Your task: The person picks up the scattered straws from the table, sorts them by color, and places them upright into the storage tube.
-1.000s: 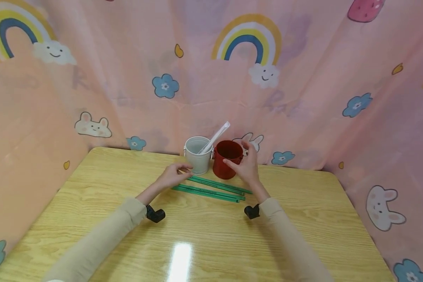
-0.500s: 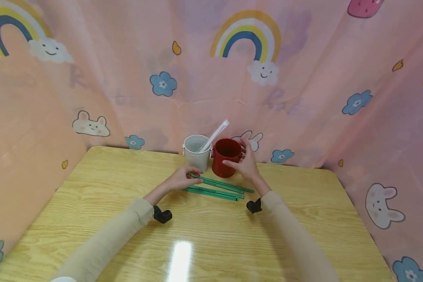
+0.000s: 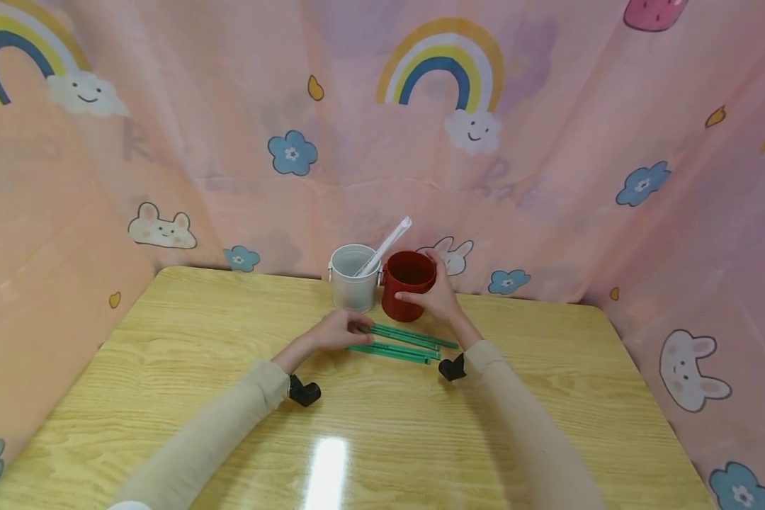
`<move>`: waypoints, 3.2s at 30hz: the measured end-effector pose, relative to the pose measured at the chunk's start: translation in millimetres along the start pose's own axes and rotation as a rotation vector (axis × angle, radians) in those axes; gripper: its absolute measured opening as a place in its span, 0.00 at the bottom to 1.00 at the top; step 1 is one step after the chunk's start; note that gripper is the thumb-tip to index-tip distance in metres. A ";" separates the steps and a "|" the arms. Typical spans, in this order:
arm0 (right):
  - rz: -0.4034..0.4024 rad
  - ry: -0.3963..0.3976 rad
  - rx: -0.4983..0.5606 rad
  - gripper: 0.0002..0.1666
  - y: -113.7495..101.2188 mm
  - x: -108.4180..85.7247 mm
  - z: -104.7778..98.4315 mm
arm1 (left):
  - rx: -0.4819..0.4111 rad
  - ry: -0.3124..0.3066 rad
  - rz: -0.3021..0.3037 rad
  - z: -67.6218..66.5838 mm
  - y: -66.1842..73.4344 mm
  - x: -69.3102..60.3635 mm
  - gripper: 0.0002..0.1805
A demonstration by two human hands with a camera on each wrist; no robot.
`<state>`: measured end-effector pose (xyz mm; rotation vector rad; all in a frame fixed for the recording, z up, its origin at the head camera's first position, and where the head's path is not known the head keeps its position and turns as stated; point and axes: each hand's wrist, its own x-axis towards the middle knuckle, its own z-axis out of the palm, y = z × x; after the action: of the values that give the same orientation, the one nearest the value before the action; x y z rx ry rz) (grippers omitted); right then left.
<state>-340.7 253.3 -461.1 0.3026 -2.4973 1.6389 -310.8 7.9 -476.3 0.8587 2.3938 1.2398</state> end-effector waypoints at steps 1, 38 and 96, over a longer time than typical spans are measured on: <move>-0.003 -0.006 0.000 0.56 0.8 0.4 0.1 | 0.002 -0.006 0.004 0.6 0.1 0.8 0.19; 0.056 -0.045 -0.011 0.53 4.6 -2.9 0.3 | 0.403 -0.016 0.047 17.6 -2.4 9.1 0.10; 0.071 -0.070 0.049 0.53 -6.4 -7.7 -4.1 | 0.152 0.311 0.113 -43.8 50.9 -11.7 0.11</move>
<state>-331.7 255.3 -455.5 0.2841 -2.5495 1.7483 -305.9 -4.6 -409.4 0.9148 2.7484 1.3319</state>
